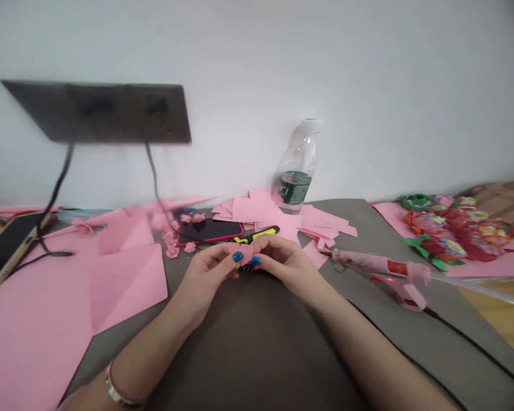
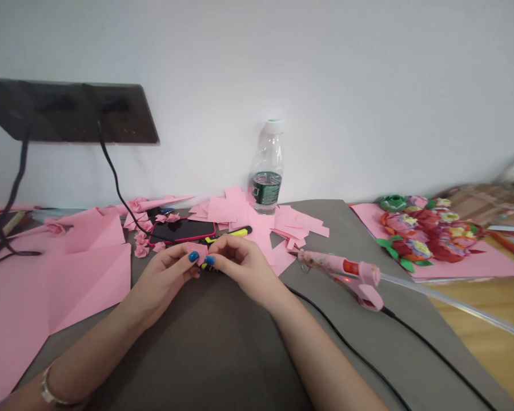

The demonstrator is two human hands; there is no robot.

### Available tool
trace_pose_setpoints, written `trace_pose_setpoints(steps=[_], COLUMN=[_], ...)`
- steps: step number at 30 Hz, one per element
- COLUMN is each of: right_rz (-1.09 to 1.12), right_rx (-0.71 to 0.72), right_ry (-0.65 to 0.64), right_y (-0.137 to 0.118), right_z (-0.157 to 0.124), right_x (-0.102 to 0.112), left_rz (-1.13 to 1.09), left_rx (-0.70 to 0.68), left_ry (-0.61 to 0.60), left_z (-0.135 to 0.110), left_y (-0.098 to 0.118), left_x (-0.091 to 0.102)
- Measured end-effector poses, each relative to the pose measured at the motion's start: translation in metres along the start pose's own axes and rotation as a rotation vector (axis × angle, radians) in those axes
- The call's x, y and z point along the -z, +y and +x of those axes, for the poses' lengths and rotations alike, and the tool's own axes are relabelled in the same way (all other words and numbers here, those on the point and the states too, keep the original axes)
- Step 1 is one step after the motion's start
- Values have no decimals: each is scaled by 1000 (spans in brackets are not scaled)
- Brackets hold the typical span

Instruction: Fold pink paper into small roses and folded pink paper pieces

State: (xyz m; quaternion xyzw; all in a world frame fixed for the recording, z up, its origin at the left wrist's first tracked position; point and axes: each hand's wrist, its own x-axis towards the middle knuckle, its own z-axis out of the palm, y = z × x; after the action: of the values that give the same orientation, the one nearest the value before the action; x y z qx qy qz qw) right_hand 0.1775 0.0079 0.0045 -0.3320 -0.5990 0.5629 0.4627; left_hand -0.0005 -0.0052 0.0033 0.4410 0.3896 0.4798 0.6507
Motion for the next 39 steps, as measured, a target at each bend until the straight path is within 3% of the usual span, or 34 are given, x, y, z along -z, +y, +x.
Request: trace_pose_setpoints(steps=[7, 12, 19, 25, 35, 39], right_rz=[87, 153, 109, 154, 142, 79], right_rx=[20, 26, -26, -16, -14, -1], right_ry=[-62, -102, -52, -88, -69, -67], right_y=[-3, -4, -5, -6, -8, -9], right_z=[0, 1, -2, -1, -4, -4], right_x=[2, 0, 0, -2, -3, -7], left_rz=[-158, -165, -180, -163, -153, -20], left_rx=[69, 56, 59, 60, 48, -30], left_ry=[-187, -245, -201, -176, -231, -117], left_z=[-2, -3, -4, -4, -3, -2], left_y=[2, 4, 2, 2, 4, 2], left_x=[1, 1, 1, 1, 0, 1])
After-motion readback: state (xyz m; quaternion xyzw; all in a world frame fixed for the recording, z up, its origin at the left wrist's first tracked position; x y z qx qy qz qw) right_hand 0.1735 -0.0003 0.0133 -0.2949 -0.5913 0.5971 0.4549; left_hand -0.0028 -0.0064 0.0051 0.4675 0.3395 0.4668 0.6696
